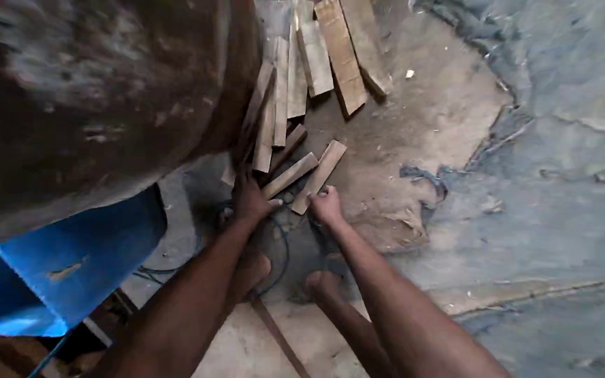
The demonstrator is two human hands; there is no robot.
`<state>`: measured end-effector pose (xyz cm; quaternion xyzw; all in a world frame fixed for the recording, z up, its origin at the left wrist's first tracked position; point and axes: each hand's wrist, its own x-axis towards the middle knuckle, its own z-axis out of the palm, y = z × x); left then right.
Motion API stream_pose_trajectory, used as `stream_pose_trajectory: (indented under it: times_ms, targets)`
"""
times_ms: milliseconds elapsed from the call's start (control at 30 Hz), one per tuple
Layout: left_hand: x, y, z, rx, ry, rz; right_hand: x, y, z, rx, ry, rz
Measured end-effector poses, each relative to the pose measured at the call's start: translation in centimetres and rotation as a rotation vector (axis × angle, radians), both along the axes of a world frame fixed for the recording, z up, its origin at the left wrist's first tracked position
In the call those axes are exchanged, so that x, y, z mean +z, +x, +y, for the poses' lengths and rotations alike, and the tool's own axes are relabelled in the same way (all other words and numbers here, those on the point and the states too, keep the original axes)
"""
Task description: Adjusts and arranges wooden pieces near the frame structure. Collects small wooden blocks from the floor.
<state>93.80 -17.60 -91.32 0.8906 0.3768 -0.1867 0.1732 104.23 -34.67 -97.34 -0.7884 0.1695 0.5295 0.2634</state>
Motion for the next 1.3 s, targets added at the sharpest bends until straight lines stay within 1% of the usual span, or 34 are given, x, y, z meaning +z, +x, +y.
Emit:
stream_pose_trajectory:
  times_ms: [33, 67, 100, 133, 200, 267, 333, 433, 500, 533, 600, 667, 733, 800, 833, 900, 933, 1000, 1067, 1133, 1200, 1233, 1300]
  targets:
    - [-3.8, -1.1, -0.7, 0.058, -0.050, 0.022, -1.1, -0.6, 0.6, -0.017, -0.033, -0.026]
    - [-5.8, -1.1, -0.6, 0.090, -0.137, 0.168, -1.6, -0.9, 1.1, -0.015, -0.068, -0.038]
    - [-7.0, -0.7, -0.3, 0.106, -0.163, 0.258, -1.6, -1.0, 1.5, 0.006, -0.101, -0.040]
    - [-7.6, -0.4, 0.0, 0.118, -0.163, 0.305, -1.8, -0.9, 1.7, 0.027, -0.118, -0.027]
    - [-7.8, 0.4, 0.2, 0.113, -0.148, 0.332, -2.5, -0.7, 1.6, 0.021, -0.114, 0.000]
    - [-7.2, 0.7, -0.1, 0.112, -0.140, 0.324, -3.2, -0.6, 1.4, -0.012, -0.086, -0.010]
    - [-7.0, 0.7, -0.1, 0.141, -0.166, 0.330, -2.4, -0.2, 1.7, -0.102, -0.056, -0.046]
    - [-7.1, 0.8, -0.1, 0.190, -0.269, 0.377, -0.5, 0.6, 1.7, -0.269, -0.001, -0.025]
    - [-6.5, 1.3, 0.0, 0.209, -0.343, 0.433, 0.3, 0.7, 1.4, -0.394, 0.111, -0.039]
    - [-6.0, 1.4, 0.1, 0.228, -0.372, 0.416, 0.5, 0.6, 1.3, -0.444, 0.154, -0.059]
    - [-5.9, 1.0, -0.1, 0.330, -0.482, 0.326, 1.0, 0.6, 1.6, -0.518, 0.196, -0.069]
    - [-6.4, 0.5, -0.4, 0.423, -0.562, 0.258, 0.5, 0.2, 1.8, -0.538, 0.230, -0.069]
    - [-6.4, 0.6, -0.1, 0.492, -0.639, 0.239, -0.2, -0.6, 1.8, -0.497, 0.299, -0.050]
    - [-6.8, 0.5, 0.5, 0.510, -0.672, 0.239, -0.7, -1.3, 2.8, -0.405, 0.302, -0.080]
    - [-6.9, 0.4, 0.8, 0.509, -0.688, 0.247, -0.8, -1.9, 3.5, -0.404, 0.281, -0.099]
    - [-6.3, 0.5, 0.9, 0.524, -0.775, 0.237, -0.8, -2.6, 4.5, -0.465, 0.261, -0.111]
    - [-6.1, 0.6, 0.7, 0.560, -0.845, 0.192, -0.7, -2.6, 4.6, -0.508, 0.249, -0.095]
    - [-4.4, 1.3, 0.3, 0.685, -1.017, 0.065, 0.7, -1.8, 4.3, -0.592, 0.278, -0.050]
    - [-1.7, 1.7, 0.0, 0.750, -1.120, 0.029, 3.1, -1.0, 3.5, -0.654, 0.317, 0.024]
    - [2.1, 1.3, -0.4, 0.765, -1.189, 0.055, 6.7, -0.4, 2.3, -0.699, 0.340, 0.128]
    - [6.8, 0.6, -0.9, 0.762, -1.243, 0.100, 10.6, -0.2, 0.9, -0.696, 0.363, 0.230]
    - [9.4, 0.4, -1.1, 0.757, -1.258, 0.125, 12.7, -0.2, 0.3, -0.682, 0.363, 0.273]
    - [13.3, -0.5, -1.7, 0.757, -1.259, 0.148, 16.5, -0.8, -0.7, -0.684, 0.359, 0.311]
